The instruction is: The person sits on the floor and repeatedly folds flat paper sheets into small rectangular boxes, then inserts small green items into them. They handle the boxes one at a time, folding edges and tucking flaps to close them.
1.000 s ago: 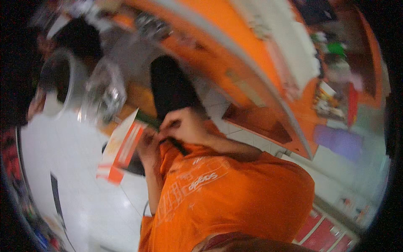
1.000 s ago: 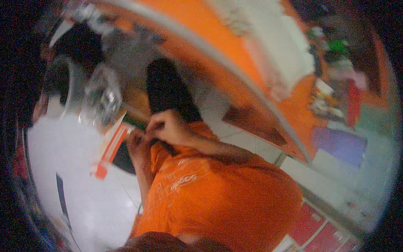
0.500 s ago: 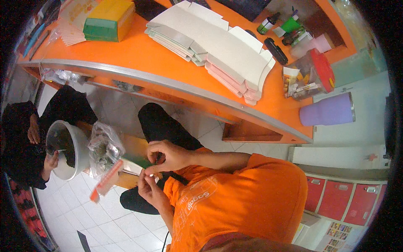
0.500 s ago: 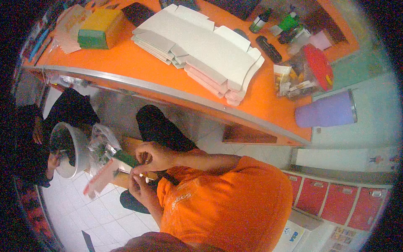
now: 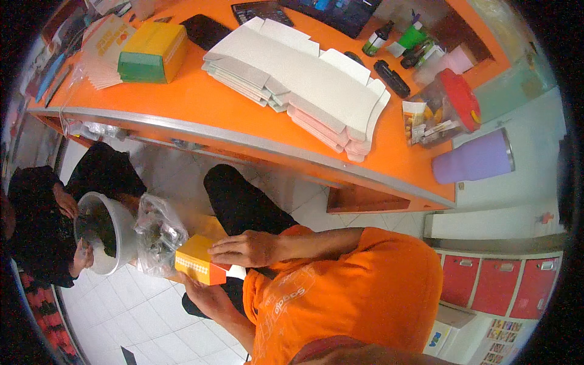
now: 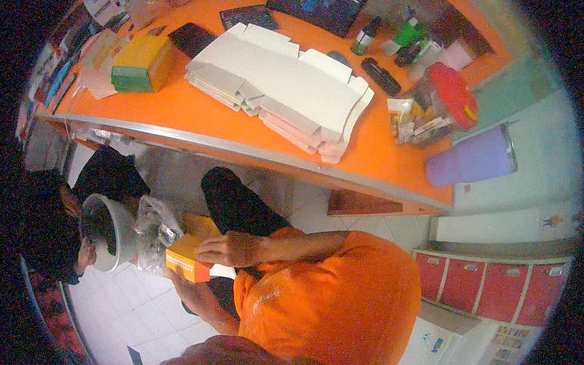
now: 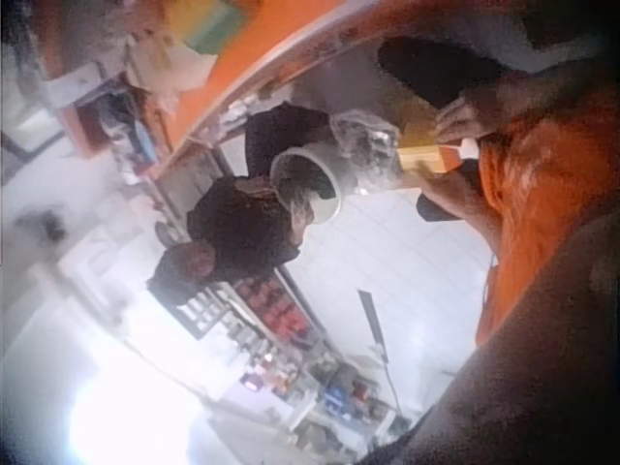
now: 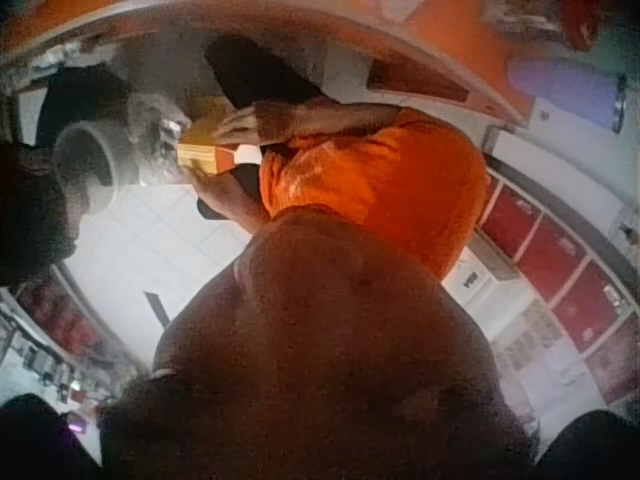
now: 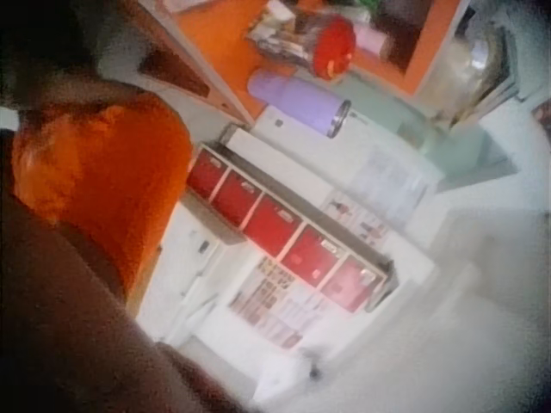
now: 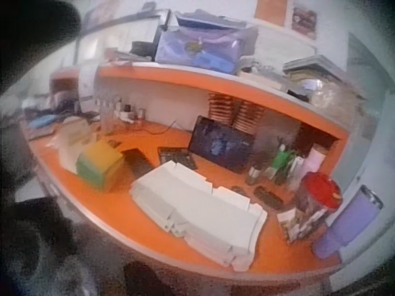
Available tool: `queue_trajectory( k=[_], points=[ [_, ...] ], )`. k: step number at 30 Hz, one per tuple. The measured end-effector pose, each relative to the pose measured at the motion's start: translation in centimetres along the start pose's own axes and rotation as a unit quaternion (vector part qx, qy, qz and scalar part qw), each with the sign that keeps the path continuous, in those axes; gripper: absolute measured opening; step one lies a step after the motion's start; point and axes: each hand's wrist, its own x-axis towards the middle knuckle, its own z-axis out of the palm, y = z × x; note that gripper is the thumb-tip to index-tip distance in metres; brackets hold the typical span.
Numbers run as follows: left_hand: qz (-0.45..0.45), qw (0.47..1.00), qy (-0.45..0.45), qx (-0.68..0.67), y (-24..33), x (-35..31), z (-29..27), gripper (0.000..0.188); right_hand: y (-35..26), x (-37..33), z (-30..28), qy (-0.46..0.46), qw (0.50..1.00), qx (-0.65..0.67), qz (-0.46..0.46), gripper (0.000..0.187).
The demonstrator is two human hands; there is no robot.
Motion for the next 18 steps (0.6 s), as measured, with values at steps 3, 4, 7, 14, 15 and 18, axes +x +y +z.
queue_trajectory(
  k=[3,4,7,14,15,18],
  points=[
    [0.154,0.955,-0.032,0.25,-0.8,-2.0,2.6,0.052,-0.7,0.9,-1.0,0.008,0.995,0.076,0.07,0.031],
    [0.186,0.932,-0.055,0.307,-1.0,-2.3,2.9,0.05,-0.7,1.0,-1.1,0.014,0.988,0.113,0.106,0.03],
    [0.176,0.928,0.013,0.329,-1.2,-2.0,3.1,0.05,-0.1,1.5,-1.4,0.031,0.993,0.098,0.064,0.026],
    [0.265,0.863,0.123,0.413,-2.4,-0.8,1.8,0.036,0.6,1.7,-1.3,0.073,0.979,0.157,0.109,0.025],
    [0.297,0.848,0.118,0.422,-2.9,-0.8,2.5,0.033,0.4,2.1,-1.6,0.082,0.966,0.19,0.153,0.024],
    [0.359,0.823,0.109,0.426,-3.7,-0.8,2.9,0.029,-0.3,3.0,-2.5,0.066,0.927,0.259,0.263,0.018]
  ],
)
